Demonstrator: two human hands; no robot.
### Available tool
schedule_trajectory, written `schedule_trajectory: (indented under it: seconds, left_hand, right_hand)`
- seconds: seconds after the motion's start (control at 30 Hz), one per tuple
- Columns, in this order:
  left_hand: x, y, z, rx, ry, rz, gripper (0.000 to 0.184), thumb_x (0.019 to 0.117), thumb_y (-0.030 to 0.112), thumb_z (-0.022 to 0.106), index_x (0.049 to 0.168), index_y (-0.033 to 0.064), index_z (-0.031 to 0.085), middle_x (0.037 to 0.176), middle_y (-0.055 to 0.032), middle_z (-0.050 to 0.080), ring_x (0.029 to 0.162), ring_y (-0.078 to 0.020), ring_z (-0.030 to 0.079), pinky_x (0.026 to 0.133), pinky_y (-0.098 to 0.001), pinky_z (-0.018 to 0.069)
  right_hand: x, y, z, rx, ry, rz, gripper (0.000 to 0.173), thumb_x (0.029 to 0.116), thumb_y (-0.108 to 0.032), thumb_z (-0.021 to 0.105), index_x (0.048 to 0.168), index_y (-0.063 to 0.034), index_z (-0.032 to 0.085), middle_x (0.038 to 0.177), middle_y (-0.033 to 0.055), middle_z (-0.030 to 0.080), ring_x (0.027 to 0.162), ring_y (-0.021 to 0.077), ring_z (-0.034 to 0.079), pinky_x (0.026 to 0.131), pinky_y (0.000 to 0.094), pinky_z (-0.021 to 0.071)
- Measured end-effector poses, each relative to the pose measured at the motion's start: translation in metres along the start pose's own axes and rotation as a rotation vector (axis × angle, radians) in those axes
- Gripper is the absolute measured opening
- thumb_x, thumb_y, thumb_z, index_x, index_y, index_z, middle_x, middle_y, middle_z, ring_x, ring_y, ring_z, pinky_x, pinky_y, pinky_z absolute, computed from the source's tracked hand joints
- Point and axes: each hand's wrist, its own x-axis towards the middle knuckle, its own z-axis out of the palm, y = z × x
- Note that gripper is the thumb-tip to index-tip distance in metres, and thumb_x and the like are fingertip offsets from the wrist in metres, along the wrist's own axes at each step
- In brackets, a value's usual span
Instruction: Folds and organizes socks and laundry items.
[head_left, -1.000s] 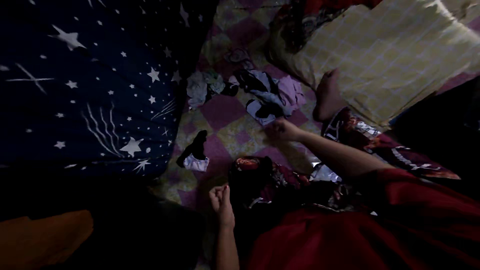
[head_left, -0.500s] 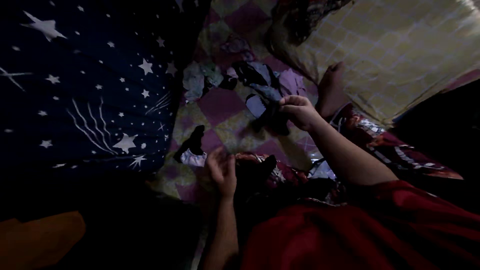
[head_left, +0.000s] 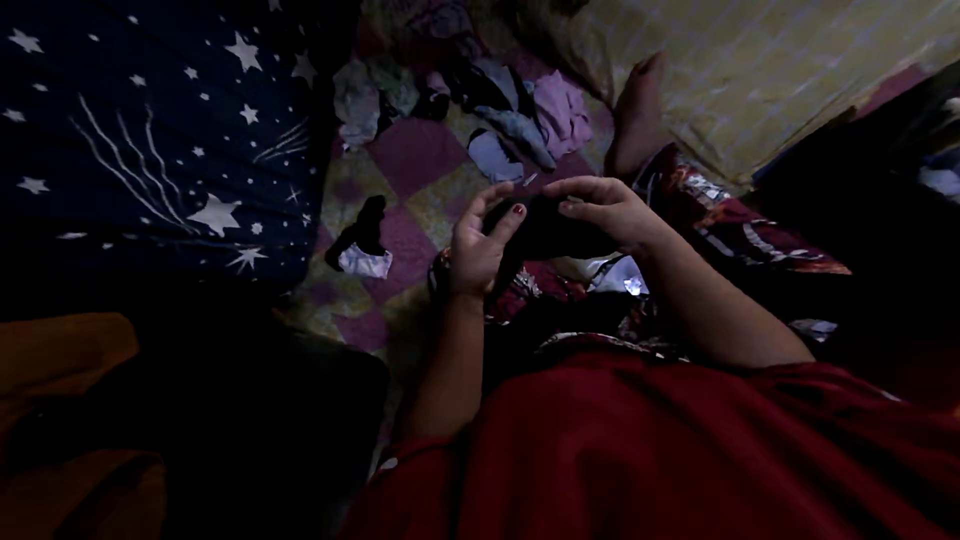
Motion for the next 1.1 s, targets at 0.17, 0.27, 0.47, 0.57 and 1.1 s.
schedule_trajectory:
  seconds: [0.17,0.27,0.47,0.57,1.1]
  left_hand:
    - [-0.008,0.006,-0.019,0.106,0.125,0.06,0.017,0.1002,0.004,0.058,0.117,0.0013,0.062,0.107,0.0016,0.067,0.094,-0.0024,0.064,0.084,-0.0244,0.0554]
    - [-0.017,0.0,-0.026,0.153,0.219,0.134,0.017,0.101,0.004,0.056,0.117,-0.0006,0.061,0.109,0.0023,0.065,0.097,0.0,0.062,0.088,-0.0217,0.0529]
    - [-0.034,-0.017,-0.032,0.182,0.381,0.051,0.021,0.1036,0.009,0.054,0.12,-0.0011,0.061,0.109,0.0001,0.065,0.097,-0.0002,0.06,0.088,-0.0216,0.0511]
    - [-0.04,-0.015,-0.031,0.201,0.436,-0.011,0.022,0.104,0.01,0.054,0.122,-0.0011,0.061,0.104,-0.0002,0.064,0.091,-0.0003,0.059,0.082,-0.021,0.0503]
    - [-0.061,0.005,-0.041,-0.005,0.211,-0.281,0.015,0.1031,0.003,0.049,0.111,0.0088,0.06,0.085,0.0042,0.065,0.054,0.0023,0.047,0.047,-0.0129,0.0394]
  right_hand:
    - [-0.017,0.004,-0.017,-0.144,-0.178,0.193,0.029,0.088,-0.002,0.07,0.116,0.0029,0.065,0.095,0.0007,0.07,0.079,0.002,0.065,0.074,0.0215,0.0573]
    - [-0.021,0.018,-0.017,-0.118,-0.202,0.187,0.017,0.0971,-0.006,0.059,0.081,-0.0103,0.064,0.07,-0.0102,0.063,0.064,-0.003,0.059,0.065,0.0183,0.0515]
    - [-0.029,0.019,0.013,0.432,0.052,0.321,0.039,0.1125,-0.028,0.027,0.107,-0.0103,0.061,0.091,-0.0006,0.072,0.081,0.0089,0.071,0.075,0.0273,0.0611]
    - [-0.031,0.025,0.025,0.605,0.09,0.4,0.045,0.1127,-0.039,0.024,0.106,-0.0138,0.061,0.083,-0.002,0.068,0.063,0.0044,0.061,0.057,0.0188,0.052]
    - [-0.031,0.032,0.021,0.39,0.543,0.165,0.01,0.1,-0.001,0.049,0.101,-0.0103,0.05,0.083,-0.0017,0.062,0.068,0.0063,0.062,0.063,0.0229,0.0545]
